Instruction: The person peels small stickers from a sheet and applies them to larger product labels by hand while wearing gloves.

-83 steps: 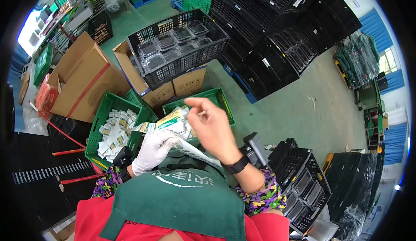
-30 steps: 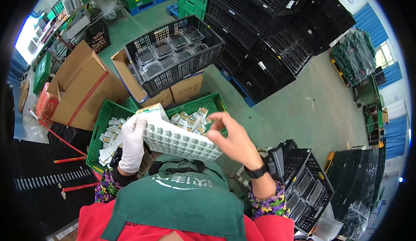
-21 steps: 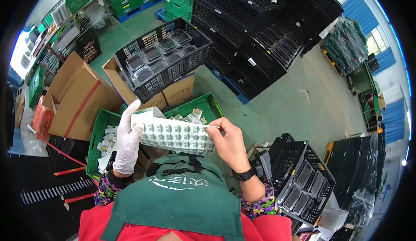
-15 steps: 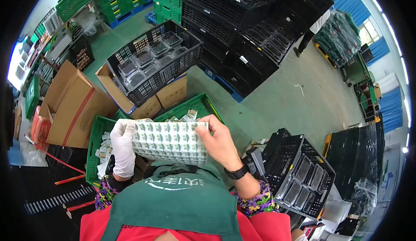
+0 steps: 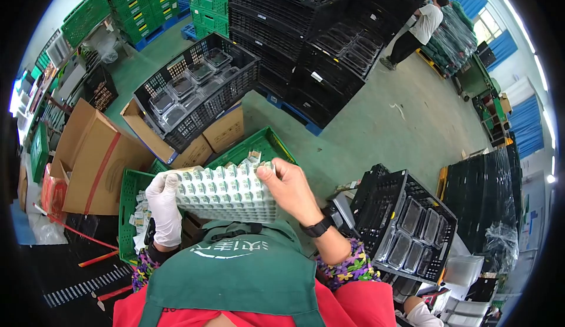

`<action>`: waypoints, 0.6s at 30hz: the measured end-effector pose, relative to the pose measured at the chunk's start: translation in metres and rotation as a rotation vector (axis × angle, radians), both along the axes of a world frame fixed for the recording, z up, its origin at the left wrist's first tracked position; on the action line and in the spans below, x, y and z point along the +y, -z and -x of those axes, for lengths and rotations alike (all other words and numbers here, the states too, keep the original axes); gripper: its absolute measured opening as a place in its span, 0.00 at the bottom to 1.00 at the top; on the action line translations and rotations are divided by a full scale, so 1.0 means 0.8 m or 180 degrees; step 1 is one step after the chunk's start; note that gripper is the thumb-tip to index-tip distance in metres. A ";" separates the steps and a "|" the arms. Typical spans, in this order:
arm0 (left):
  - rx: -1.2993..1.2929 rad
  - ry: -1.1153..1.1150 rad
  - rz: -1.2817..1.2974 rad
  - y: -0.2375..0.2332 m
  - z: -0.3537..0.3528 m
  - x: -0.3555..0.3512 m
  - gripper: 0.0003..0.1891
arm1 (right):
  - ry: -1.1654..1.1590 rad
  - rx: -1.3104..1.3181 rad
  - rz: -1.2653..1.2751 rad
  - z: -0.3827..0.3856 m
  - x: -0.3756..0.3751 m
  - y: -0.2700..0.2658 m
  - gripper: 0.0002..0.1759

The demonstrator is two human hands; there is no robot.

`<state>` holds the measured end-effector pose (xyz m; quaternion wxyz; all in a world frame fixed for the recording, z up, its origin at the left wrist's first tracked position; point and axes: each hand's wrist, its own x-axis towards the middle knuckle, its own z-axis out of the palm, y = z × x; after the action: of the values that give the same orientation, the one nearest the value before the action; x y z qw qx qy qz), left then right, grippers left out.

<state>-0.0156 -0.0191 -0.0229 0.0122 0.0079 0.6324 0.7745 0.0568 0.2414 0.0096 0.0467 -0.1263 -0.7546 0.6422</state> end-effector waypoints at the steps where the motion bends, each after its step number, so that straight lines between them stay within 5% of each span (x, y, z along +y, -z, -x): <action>1: 0.0154 0.0003 0.0167 -0.004 0.000 0.001 0.11 | -0.0036 0.0088 -0.0908 0.001 0.007 -0.002 0.12; 2: 0.0155 0.0012 0.0171 -0.008 0.000 0.000 0.11 | -0.0026 0.0087 -0.0903 0.004 0.010 -0.011 0.12; 4: 0.0341 0.0142 0.0541 -0.013 0.001 -0.002 0.11 | -0.0116 0.1556 -0.2853 0.010 0.014 -0.031 0.11; 8: 0.0324 0.0257 0.0382 -0.013 0.003 0.004 0.11 | -0.1050 0.1600 -0.3011 0.015 0.010 -0.041 0.15; 18: 0.0311 0.0250 0.0355 -0.025 0.009 0.010 0.10 | -0.1104 0.1536 -0.3310 0.019 0.018 -0.029 0.09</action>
<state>-0.0229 -0.0109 -0.0031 0.0121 0.0698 0.6736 0.7357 0.0419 0.2561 0.0331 0.1670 0.1876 -0.9476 0.1974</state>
